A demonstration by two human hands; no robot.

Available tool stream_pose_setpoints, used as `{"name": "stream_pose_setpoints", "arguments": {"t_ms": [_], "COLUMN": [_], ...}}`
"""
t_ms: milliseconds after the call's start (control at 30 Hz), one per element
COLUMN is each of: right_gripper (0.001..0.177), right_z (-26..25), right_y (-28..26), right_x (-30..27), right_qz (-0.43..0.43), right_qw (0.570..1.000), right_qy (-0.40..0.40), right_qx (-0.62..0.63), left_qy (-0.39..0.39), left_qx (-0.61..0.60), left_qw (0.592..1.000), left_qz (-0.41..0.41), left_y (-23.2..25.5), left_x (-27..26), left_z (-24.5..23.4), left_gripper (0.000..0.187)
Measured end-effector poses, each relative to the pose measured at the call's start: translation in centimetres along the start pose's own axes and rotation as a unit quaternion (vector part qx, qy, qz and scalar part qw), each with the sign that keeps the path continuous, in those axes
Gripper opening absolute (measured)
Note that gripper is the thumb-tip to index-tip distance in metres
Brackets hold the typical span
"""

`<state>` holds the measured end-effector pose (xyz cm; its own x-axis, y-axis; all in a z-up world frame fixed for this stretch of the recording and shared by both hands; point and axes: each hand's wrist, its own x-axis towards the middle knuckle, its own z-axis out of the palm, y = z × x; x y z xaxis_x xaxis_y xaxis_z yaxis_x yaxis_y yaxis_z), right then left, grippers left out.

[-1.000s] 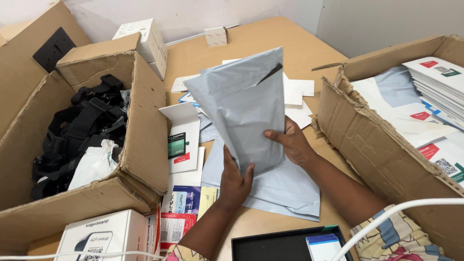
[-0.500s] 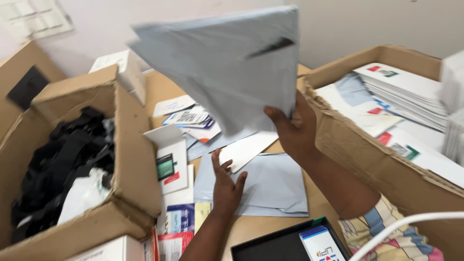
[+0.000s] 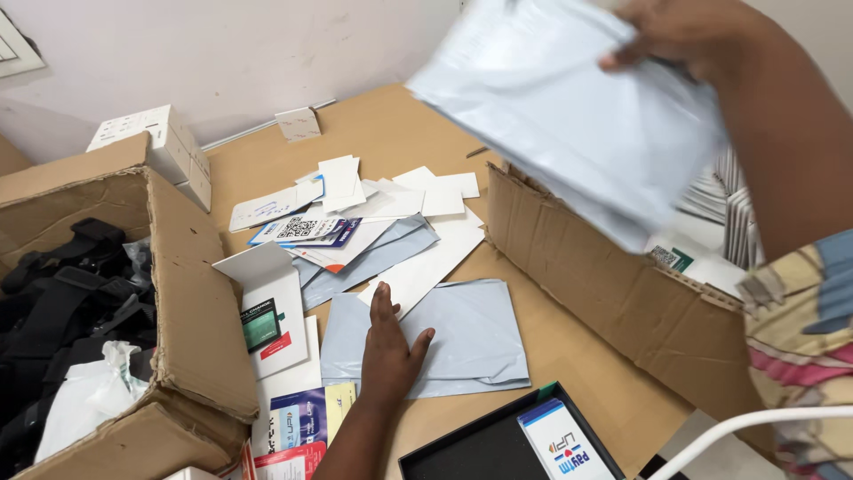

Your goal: The person sorts through a large quantity of mail and packages on a desk, picking them up from boxes and placing them in different stacks.

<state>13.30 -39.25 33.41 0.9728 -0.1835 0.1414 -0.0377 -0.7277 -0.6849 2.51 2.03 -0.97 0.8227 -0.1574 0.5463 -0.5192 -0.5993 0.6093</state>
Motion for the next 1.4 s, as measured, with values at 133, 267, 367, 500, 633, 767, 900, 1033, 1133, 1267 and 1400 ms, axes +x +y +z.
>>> {"name": "stream_pose_setpoints", "arguments": {"t_ms": [133, 267, 367, 500, 633, 767, 900, 1033, 1133, 1267, 1400], "right_gripper": [0.064, 0.069, 0.059, 0.06, 0.046, 0.052, 0.049, 0.05, 0.067, 0.078, 0.089], "right_z": [-0.1, 1.7, 0.7, -3.7, -2.9, 2.5, 5.9, 6.9, 5.7, 6.1, 7.9], "right_y": [9.0, 14.5, 14.9, 13.3, 9.5, 3.3, 1.0, 4.6, 9.9, 16.0, 18.0], "right_x": [1.7, 2.8, 3.4, 2.2, -1.2, -3.8, -5.0, -3.2, 0.2, 3.4, 2.8], "right_qz": [0.083, 0.13, 0.107, -0.008, 0.005, -0.051, -0.048, 0.013, 0.102, 0.173, 0.173], "right_qw": [0.99, 0.984, 0.989, 0.971, 0.923, 0.883, 0.889, 0.906, 0.963, 0.945, 0.89], "right_qy": [-0.114, -0.119, -0.099, 0.136, 0.211, 0.132, -0.018, -0.13, -0.17, -0.222, -0.291], "right_qx": [0.004, 0.008, -0.012, -0.197, -0.322, -0.447, -0.454, -0.403, -0.184, -0.166, -0.307], "left_qy": [-0.007, -0.017, -0.018, -0.024, -0.026, -0.034, -0.035, -0.037, -0.045, -0.037, -0.04], "left_qx": [0.012, 0.021, 0.02, 0.036, 0.053, 0.051, 0.06, 0.074, 0.074, 0.088, 0.093], "left_qw": [1.0, 1.0, 1.0, 0.999, 0.998, 0.998, 0.997, 0.996, 0.996, 0.995, 0.994], "left_qz": [0.006, -0.001, -0.007, 0.005, 0.015, 0.006, 0.016, 0.016, 0.009, 0.044, 0.039], "left_y": [-0.1, -0.1, 0.0, 0.0, 0.0, 0.3, 0.2, 0.1, 0.2, 0.2, 0.4], "left_x": [-0.1, 0.1, -0.1, -0.1, 0.1, -0.1, -0.1, -0.1, -0.2, -0.1, -0.2], "left_z": [0.0, 0.0, -0.1, 0.0, -0.1, -0.2, -0.2, -0.1, -0.1, -0.3, -0.3], "left_gripper": [0.106, 0.106, 0.105, 0.104, 0.104, 0.105, 0.105, 0.105, 0.104, 0.102, 0.102]}}
